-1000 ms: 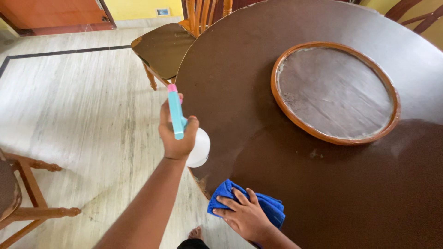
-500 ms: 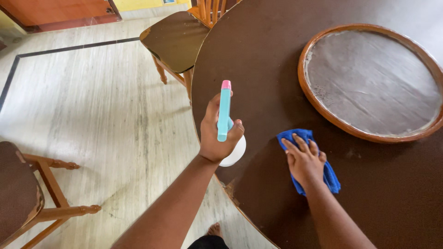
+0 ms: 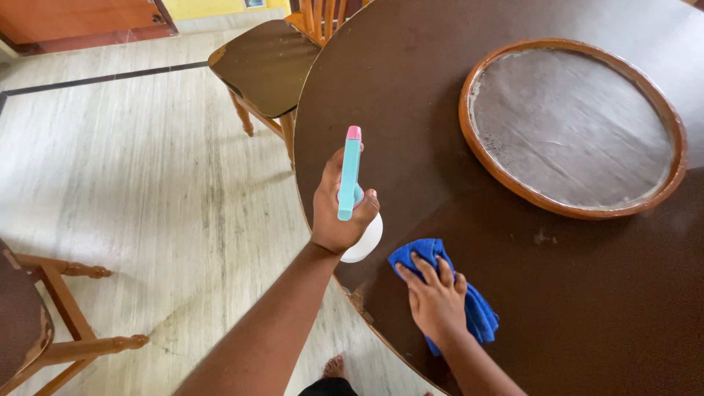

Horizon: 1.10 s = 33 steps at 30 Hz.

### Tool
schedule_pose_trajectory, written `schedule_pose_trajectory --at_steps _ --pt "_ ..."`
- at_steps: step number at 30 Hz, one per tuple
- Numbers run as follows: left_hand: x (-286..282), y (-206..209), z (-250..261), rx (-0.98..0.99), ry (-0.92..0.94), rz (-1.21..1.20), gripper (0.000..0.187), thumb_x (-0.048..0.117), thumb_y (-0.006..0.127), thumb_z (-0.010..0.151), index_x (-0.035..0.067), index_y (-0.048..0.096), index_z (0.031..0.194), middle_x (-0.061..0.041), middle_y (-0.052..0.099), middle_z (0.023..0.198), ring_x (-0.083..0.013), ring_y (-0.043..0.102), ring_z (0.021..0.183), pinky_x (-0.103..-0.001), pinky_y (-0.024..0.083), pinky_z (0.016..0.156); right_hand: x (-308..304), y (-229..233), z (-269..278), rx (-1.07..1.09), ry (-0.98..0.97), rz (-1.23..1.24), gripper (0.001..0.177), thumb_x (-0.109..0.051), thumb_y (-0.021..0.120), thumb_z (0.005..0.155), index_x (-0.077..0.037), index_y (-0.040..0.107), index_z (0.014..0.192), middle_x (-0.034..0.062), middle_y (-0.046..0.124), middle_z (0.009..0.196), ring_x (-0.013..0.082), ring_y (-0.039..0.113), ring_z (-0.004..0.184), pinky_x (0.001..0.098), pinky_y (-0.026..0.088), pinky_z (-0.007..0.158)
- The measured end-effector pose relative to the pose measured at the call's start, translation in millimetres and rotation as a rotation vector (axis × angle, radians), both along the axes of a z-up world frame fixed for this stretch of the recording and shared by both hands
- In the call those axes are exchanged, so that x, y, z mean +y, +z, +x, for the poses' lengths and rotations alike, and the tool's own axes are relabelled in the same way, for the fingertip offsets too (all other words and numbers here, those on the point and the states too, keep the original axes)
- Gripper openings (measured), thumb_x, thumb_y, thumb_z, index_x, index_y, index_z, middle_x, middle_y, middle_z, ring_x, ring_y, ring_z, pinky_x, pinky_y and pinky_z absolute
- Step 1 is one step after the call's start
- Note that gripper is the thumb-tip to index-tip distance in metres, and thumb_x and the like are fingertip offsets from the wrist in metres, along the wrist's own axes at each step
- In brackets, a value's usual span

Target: The person sprays a cleaning solution onto a round brown table and wipes the surface with a blue cloth. They work around a circular wooden tray placed on the table, cleaning the area in a circular motion.

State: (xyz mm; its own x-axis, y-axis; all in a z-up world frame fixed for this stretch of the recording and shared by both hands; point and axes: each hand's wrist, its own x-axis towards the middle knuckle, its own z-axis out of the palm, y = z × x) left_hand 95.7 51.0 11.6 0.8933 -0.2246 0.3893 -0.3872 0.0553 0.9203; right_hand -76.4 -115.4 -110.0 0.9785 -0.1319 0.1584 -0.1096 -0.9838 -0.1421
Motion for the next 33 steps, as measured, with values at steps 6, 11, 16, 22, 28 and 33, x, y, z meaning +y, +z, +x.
schedule_pose_trajectory --at_steps 6,11,16,22,28,33 --pt "-4 -5 3 -0.189 -0.014 0.024 0.070 0.005 0.066 0.086 0.001 0.043 0.151 -0.015 0.058 0.151 -0.0269 0.060 0.137 -0.037 0.049 0.112 17 1 -34 -0.003 0.053 -0.009 0.053 -0.026 0.061 0.085 -0.043 0.060 0.135 -0.0029 0.051 0.146 0.0341 0.041 0.135 0.0609 0.027 0.107" --pt "-5 -6 5 -0.221 -0.090 0.062 0.071 0.006 0.066 0.087 0.001 0.042 0.154 -0.017 0.055 0.153 -0.0298 0.056 0.142 -0.039 0.048 0.112 -22 -17 -30 -0.047 -0.052 -0.046 0.049 -0.028 0.058 0.090 -0.045 0.059 0.135 -0.0053 0.051 0.148 0.0306 0.042 0.138 0.0573 0.029 0.110" --pt "-3 -7 8 -0.241 -0.108 0.101 0.071 0.007 0.064 0.086 0.002 0.042 0.154 -0.017 0.052 0.156 -0.0289 0.056 0.141 -0.037 0.053 0.103 -128 -48 -37 0.008 -0.347 -0.173 0.050 -0.039 0.052 0.096 -0.051 0.050 0.145 -0.0083 0.046 0.158 0.0256 0.042 0.142 0.0541 0.033 0.109" --pt "-5 -11 12 -0.259 -0.146 0.039 0.072 0.010 0.069 0.090 0.003 0.039 0.155 -0.015 0.051 0.158 -0.0208 0.066 0.116 -0.033 0.055 0.091 -270 -70 -107 0.014 -0.751 -0.083 0.052 -0.043 0.044 0.100 -0.053 0.045 0.151 -0.0034 0.037 0.167 0.0344 0.034 0.147 0.0654 0.028 0.107" --pt "-4 -12 12 -0.206 -0.166 0.044 0.072 0.014 0.067 0.089 0.002 0.041 0.154 -0.015 0.052 0.157 -0.0168 0.066 0.102 -0.032 0.055 0.089 -294 -86 -106 0.030 -0.964 -0.067 0.051 -0.040 0.045 0.103 -0.051 0.049 0.152 -0.0013 0.038 0.168 0.0437 0.033 0.146 0.0686 0.027 0.111" --pt "-5 -10 11 -0.203 -0.167 0.078 0.070 0.016 0.069 0.090 0.003 0.043 0.154 -0.014 0.053 0.157 -0.0172 0.065 0.104 -0.032 0.055 0.088 -269 -72 -50 -0.020 -1.000 0.013 0.051 -0.036 0.049 0.100 -0.045 0.053 0.149 -0.0013 0.038 0.167 0.0439 0.032 0.146 0.0695 0.026 0.109"
